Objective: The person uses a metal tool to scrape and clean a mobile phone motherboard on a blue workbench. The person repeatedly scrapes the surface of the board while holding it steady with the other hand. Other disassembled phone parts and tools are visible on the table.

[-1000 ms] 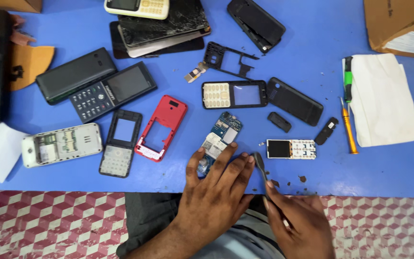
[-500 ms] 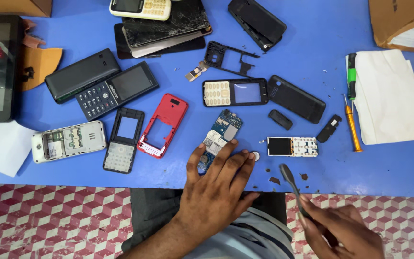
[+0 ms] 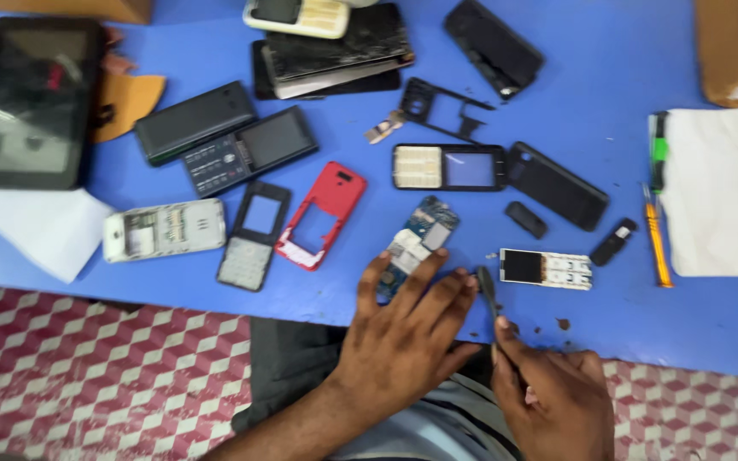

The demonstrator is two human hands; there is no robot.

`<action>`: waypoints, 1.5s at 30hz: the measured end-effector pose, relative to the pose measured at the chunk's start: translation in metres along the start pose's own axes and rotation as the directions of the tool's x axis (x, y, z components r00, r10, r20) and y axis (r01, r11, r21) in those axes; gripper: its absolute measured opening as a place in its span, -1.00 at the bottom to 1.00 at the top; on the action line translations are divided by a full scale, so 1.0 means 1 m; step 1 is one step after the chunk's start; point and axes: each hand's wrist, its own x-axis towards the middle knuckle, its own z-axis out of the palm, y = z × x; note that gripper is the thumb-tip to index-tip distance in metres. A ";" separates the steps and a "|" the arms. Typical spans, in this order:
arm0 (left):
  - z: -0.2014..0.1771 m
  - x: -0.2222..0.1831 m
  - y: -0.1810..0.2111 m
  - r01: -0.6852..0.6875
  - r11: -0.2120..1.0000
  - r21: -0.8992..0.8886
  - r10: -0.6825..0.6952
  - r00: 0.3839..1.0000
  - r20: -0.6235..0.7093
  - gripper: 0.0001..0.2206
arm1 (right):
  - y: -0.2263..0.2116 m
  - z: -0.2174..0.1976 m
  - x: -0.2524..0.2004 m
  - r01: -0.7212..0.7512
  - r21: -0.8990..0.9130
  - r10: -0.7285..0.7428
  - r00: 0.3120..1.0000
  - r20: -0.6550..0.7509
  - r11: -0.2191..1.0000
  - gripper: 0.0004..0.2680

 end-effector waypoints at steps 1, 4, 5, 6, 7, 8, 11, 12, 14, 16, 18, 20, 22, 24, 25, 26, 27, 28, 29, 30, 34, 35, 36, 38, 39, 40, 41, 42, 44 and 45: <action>-0.001 -0.001 0.000 0.005 1.000 -0.006 -0.005 1.000 0.001 -0.44 | 0.001 0.002 0.002 0.017 -0.006 -0.017 1.000 0.010 1.000 -0.71; -0.004 -0.002 0.000 0.012 1.000 -0.011 -0.012 1.000 0.000 -0.43 | 0.006 0.007 0.010 0.062 -0.010 -0.061 0.997 0.038 0.998 -0.70; -0.004 -0.002 0.000 0.010 1.000 -0.008 -0.010 1.000 0.000 -0.43 | 0.010 0.007 0.012 0.067 -0.003 -0.067 0.996 0.050 0.998 -0.70; -0.004 -0.002 0.000 0.008 1.000 -0.006 -0.008 1.000 0.000 -0.42 | 0.013 0.008 0.012 0.073 0.004 -0.073 0.995 0.062 0.997 -0.69; -0.004 -0.003 0.000 0.010 1.000 -0.001 -0.010 1.000 -0.004 -0.44 | 0.015 0.008 0.009 0.069 0.008 -0.069 0.995 0.071 0.998 -0.69; -0.003 -0.003 0.000 0.012 1.000 0.004 -0.012 1.000 -0.007 -0.46 | 0.018 0.011 0.009 0.065 0.011 -0.066 0.995 0.081 0.998 -0.69; -0.003 -0.005 0.000 0.011 1.000 0.004 -0.011 1.000 0.001 -0.45 | 0.024 0.016 0.001 -0.023 -0.042 0.026 0.996 0.080 0.999 -0.68; -0.002 -0.006 -0.001 0.011 1.000 0.003 -0.011 1.000 0.004 -0.43 | 0.027 0.016 0.001 -0.061 -0.069 0.066 0.995 0.073 0.996 -0.68; -0.001 -0.006 0.001 0.018 1.000 0.008 -0.018 1.000 -0.002 -0.43 | 0.030 0.017 0.001 0.047 -0.022 -0.046 0.997 0.061 0.999 -0.69; -0.001 -0.006 0.000 0.019 1.000 0.012 -0.019 1.000 -0.001 -0.43 | 0.031 0.017 0.003 0.150 0.024 -0.151 0.988 0.038 0.988 -0.70; 0.000 -0.007 0.000 0.013 1.000 0.009 -0.013 1.000 0.013 -0.41 | 0.032 0.014 0.005 0.242 0.064 -0.243 0.970 0.009 0.968 -0.72; 0.001 -0.007 0.001 0.029 1.000 0.006 -0.029 0.999 0.017 -0.43 | 0.029 0.009 0.004 0.022 -0.009 -0.021 0.996 0.087 1.000 -0.68; -0.001 -0.005 0.000 0.027 1.000 0.005 -0.027 0.999 0.026 -0.43 | 0.020 0.006 0.001 -0.054 -0.008 0.054 0.990 0.133 0.999 -0.66; 0.000 -0.005 0.001 0.023 1.000 0.000 -0.023 0.999 0.030 -0.41 | 0.014 0.002 -0.002 0.027 0.071 -0.038 0.986 0.163 0.997 -0.64; 0.000 -0.004 0.001 0.025 1.000 0.004 -0.025 0.999 0.033 -0.41 | 0.012 -0.003 -0.004 0.043 0.054 -0.048 0.994 0.097 0.998 -0.66; 0.000 -0.004 0.001 0.028 1.000 0.007 -0.028 0.999 0.036 -0.40 | 0.006 0.003 -0.006 0.059 0.035 -0.060 0.998 0.031 0.998 -0.68; 0.001 -0.004 0.001 0.032 0.999 0.014 -0.033 0.999 0.036 -0.40 | 0.004 0.003 -0.006 0.080 0.015 -0.079 0.996 -0.035 0.997 -0.70; 0.001 -0.003 0.001 0.024 1.000 0.015 -0.025 0.999 0.033 -0.40 | 0.002 0.002 -0.009 0.023 0.020 -0.023 1.000 -0.011 1.000 -0.69; 0.001 -0.003 0.001 0.023 0.999 0.022 -0.024 0.999 0.027 -0.39 | 0.001 0.004 -0.009 -0.026 0.030 0.026 1.000 0.016 0.999 -0.69; 0.000 -0.003 0.001 0.022 0.999 0.030 -0.023 1.000 0.021 -0.39 | 0.004 -0.004 -0.013 -0.075 0.039 0.073 0.996 0.043 0.996 -0.69; -0.002 0.002 0.001 0.019 1.000 0.025 -0.020 0.998 0.053 -0.36 | 0.023 -0.028 -0.036 -0.128 0.028 0.113 0.946 0.302 0.991 -0.67; -0.002 0.003 0.001 0.023 1.000 -0.004 -0.023 0.999 0.045 -0.35 | 0.029 -0.035 -0.046 -0.142 0.084 0.121 0.969 0.217 0.986 -0.67; -0.002 0.003 0.001 0.027 0.999 -0.033 -0.026 0.999 0.037 -0.35 | 0.032 -0.035 -0.055 -0.150 0.139 0.133 0.983 0.129 0.979 -0.67; -0.001 0.004 0.002 0.031 0.999 -0.042 -0.029 0.999 0.026 -0.38 | 0.038 -0.028 -0.070 -0.198 0.308 0.194 0.980 0.043 0.931 -0.68; -0.001 0.003 0.002 0.036 0.998 -0.042 -0.036 0.999 0.021 -0.39 | 0.038 -0.021 -0.074 -0.210 0.395 0.225 0.974 0.007 0.895 -0.69; -0.001 0.003 0.003 0.037 0.998 -0.048 -0.037 0.999 0.008 -0.39 | 0.039 -0.020 -0.077 -0.215 0.385 0.230 0.973 0.006 0.898 -0.68; -0.001 0.002 0.004 0.042 0.998 -0.050 -0.042 0.999 -0.004 -0.39 | 0.037 -0.015 -0.078 -0.219 0.379 0.233 0.972 0.008 0.899 -0.67; -0.002 0.001 0.004 0.046 0.998 -0.053 -0.047 0.999 -0.015 -0.39 | 0.035 -0.014 -0.077 -0.223 0.373 0.236 0.972 0.011 0.901 -0.66; -0.005 -0.001 0.004 0.063 0.993 -0.096 -0.067 0.997 -0.041 -0.40 | 0.029 -0.011 -0.074 -0.157 0.455 0.206 0.977 -0.059 0.876 -0.68; -0.006 -0.001 0.005 0.070 0.990 -0.120 -0.077 0.995 -0.055 -0.40 | 0.027 -0.014 -0.073 -0.123 0.492 0.193 0.977 -0.094 0.862 -0.69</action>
